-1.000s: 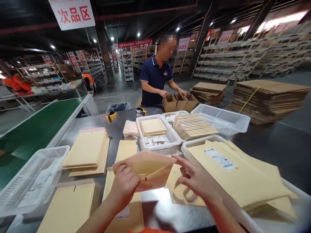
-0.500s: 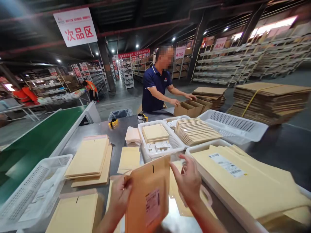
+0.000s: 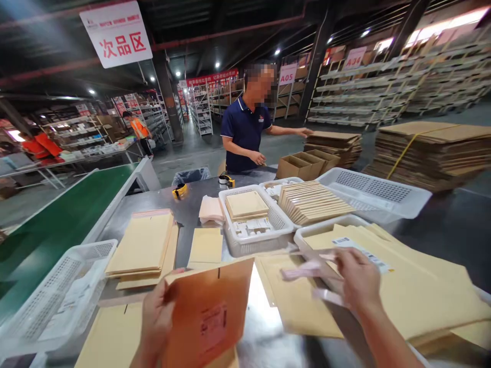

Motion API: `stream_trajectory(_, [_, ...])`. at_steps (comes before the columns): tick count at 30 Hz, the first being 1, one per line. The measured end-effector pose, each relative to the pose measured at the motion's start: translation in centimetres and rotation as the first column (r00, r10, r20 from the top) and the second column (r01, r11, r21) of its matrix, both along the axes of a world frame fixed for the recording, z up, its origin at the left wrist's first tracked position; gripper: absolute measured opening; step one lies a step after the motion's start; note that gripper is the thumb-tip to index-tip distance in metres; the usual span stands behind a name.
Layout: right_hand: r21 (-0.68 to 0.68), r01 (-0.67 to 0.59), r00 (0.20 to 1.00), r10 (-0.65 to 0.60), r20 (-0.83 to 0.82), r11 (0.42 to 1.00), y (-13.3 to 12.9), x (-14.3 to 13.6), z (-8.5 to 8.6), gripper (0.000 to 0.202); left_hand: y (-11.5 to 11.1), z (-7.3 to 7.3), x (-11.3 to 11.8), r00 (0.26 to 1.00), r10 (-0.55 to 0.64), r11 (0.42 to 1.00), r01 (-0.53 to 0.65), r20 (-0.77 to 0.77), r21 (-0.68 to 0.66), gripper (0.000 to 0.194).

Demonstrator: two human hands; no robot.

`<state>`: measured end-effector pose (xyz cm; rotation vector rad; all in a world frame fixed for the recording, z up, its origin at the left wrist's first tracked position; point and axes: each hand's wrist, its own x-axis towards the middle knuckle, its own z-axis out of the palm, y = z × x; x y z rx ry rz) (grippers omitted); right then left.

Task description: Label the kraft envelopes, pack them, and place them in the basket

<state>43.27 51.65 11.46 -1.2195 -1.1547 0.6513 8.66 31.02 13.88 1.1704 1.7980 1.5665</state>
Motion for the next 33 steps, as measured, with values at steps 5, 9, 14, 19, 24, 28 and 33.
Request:
stream_trajectory(5, [0.067,-0.066,0.99,0.074,-0.118,0.996,0.4,2.0,-1.1,0.026,-0.5,0.3,-1.8,0.973,-0.059,0.998,0.059,0.223,0.009,0.04])
stream_trajectory(9, [0.091,-0.445,0.893,0.449,-0.032,0.891,-1.6,-5.4,0.1,0.032,0.8,1.4,-1.3,0.949,-0.032,0.999,0.018,0.315,0.046,0.04])
stream_trajectory(14, [0.114,-0.717,0.697,0.711,0.092,0.688,-2.3,-9.1,2.8,0.031,1.4,2.3,-1.6,0.969,0.016,0.996,-0.037,0.248,0.082,0.037])
stream_trajectory(19, [0.186,-0.81,0.584,0.738,0.338,0.556,-2.2,-6.9,4.8,0.026,0.3,2.9,-3.0,0.992,-0.106,0.981,0.116,-0.072,0.155,0.035])
stream_trajectory(24, [0.204,-0.871,0.49,0.782,0.386,0.446,-2.1,-5.3,6.7,0.031,-1.0,5.5,-3.5,0.844,-0.357,0.9,0.425,-0.4,0.094,0.024])
stream_trajectory(28, [0.155,-0.877,0.481,0.821,0.308,0.455,-2.4,-4.4,7.1,0.035,-1.1,6.9,-3.2,0.807,-0.412,0.881,0.471,-0.423,0.04,0.022])
stream_trajectory(33, [0.234,-0.858,0.504,0.84,0.202,0.458,-3.0,-4.8,6.2,0.039,-0.2,6.7,-2.1,0.913,-0.263,0.933,0.323,-0.313,0.159,0.042])
